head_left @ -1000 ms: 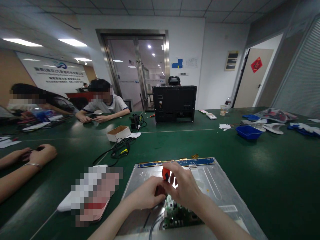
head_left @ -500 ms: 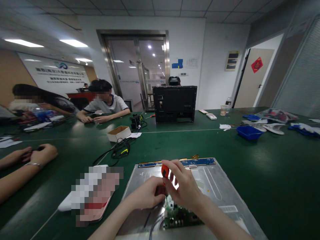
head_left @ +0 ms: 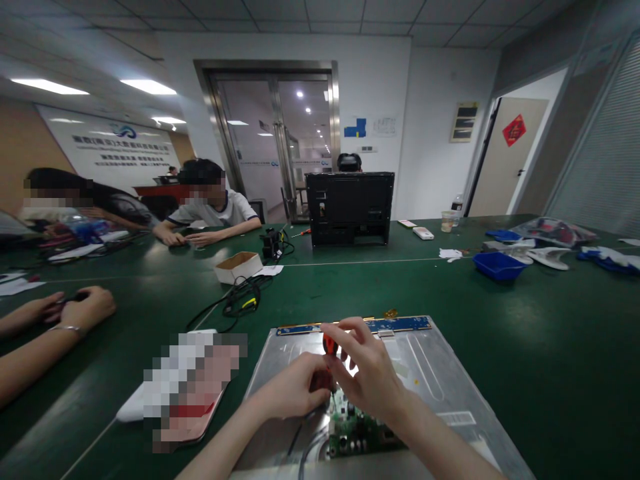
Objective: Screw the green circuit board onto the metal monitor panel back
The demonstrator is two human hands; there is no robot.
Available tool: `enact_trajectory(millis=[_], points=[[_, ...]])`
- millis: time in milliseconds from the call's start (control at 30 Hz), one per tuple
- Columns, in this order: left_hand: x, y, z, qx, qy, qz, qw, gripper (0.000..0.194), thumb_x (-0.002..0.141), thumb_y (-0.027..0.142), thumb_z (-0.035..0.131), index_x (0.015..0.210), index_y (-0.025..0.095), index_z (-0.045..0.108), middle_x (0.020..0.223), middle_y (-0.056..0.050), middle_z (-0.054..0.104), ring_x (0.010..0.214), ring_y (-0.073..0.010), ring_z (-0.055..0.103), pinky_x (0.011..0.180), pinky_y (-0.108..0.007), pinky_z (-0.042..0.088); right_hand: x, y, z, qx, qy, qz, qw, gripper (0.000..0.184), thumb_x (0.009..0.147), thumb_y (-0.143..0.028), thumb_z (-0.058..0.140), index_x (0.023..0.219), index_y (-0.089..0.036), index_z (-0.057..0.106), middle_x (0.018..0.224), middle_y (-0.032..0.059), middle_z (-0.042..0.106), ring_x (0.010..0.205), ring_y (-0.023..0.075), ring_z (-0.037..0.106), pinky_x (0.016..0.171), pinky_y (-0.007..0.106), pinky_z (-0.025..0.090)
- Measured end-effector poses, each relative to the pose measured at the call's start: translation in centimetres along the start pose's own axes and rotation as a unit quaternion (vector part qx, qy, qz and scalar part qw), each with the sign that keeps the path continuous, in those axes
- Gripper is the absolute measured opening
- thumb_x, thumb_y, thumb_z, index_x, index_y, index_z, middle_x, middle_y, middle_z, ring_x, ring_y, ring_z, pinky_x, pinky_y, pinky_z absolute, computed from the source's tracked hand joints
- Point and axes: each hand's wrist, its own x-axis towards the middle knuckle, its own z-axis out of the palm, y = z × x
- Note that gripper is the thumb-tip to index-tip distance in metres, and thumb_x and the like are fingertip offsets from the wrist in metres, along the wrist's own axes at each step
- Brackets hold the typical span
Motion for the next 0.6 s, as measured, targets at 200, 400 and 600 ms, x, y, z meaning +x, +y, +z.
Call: enact_trajectory(millis=[200, 400, 600], points=[[0.21, -0.05, 0.05, -0.012, -0.021, 0.006, 1.000, 0.015, 0.072, 0.016, 0.058, 0.087, 0.015, 0.061, 0.074, 0.000, 0.058, 0.068, -0.0161, 0.050, 0.061, -0.024, 0.040, 0.01, 0.11, -0.06, 0.030, -0.025, -0.001, 0.999, 0.050, 0.093, -0.014, 0.046, 0.142, -0.022, 0.040, 0.115, 0.0127, 0.060, 0.067, 0.0140, 0.059, 0.053, 0.027, 0.051], [0.37, 0.38, -0.36, -0.021, -0.026, 0.006, 0.999, 0.015, 0.068, 0.010, 0.054, 0.081, 0.016, 0.059, 0.072, 0.001, 0.056, 0.064, -0.0139, 0.048, 0.056, -0.023, 0.037, 0.11, 0.37, 0.42, 0.018, 0.023, -0.021, 0.999, 0.036, 0.091, -0.018, 0.054, 0.126, -0.023, 0.045, 0.085, 0.0021, 0.062, 0.060, 0.0138, 0.056, 0.048, 0.023, 0.045], [0.35, 0.19, -0.14, -0.012, -0.013, -0.007, 1.000, 0.012, 0.068, 0.010, 0.053, 0.077, 0.016, 0.056, 0.067, 0.003, 0.052, 0.062, -0.0134, 0.047, 0.056, -0.023, 0.035, 0.09, 0.29, 0.29, -0.007, 0.017, -0.013, 1.000, 0.033, 0.093, -0.019, 0.055, 0.125, -0.024, 0.053, 0.104, 0.0076, 0.062, 0.063, 0.0124, 0.059, 0.047, 0.022, 0.047]])
